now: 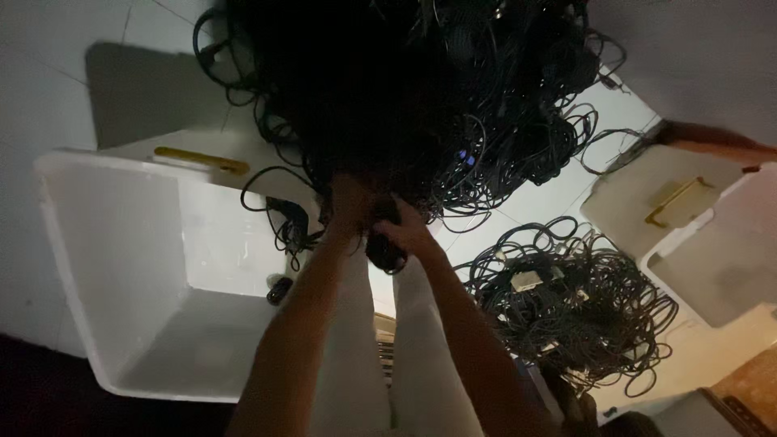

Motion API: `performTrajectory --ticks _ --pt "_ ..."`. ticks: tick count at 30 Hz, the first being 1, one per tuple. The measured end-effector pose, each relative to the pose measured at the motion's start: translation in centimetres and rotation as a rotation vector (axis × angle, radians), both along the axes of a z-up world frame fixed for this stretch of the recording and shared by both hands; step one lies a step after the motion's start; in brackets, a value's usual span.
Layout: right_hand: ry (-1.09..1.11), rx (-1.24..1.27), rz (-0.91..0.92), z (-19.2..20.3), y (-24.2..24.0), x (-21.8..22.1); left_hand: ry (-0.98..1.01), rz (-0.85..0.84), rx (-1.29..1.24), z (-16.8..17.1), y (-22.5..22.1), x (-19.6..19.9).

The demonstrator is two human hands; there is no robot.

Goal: The person untangles a large pile of black cables on the floor by hand, pulling individual strands and winding them together.

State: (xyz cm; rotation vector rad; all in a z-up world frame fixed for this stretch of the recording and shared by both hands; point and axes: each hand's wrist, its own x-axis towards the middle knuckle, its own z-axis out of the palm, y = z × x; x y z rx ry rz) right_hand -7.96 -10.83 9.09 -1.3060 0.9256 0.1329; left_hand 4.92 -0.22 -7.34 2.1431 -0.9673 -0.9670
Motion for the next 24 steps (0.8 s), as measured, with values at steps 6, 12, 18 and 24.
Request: performTrajectory --ticks 6,12,18,24 --pt "0.207 -0.390 0.217 -1.8 -2.6 1.0 -0.077 -0.057 0.029 -0.1 0.3 1.7" --pt "0.549 -0.491 0.241 -2.1 -6.5 1.2 -0.091 0.365 -0.092 3.4 0.9 2.8" --pt "0.568 -0.469 0.123 -1.7 -8.2 -0.2 0.528 0.721 -0.305 6.5 -0.4 3.9" --pt "0.467 -0.513 0.040 -4.8 -6.8 -1.5 0.482 0.705 -0.094 10.0 -1.2 5.1"
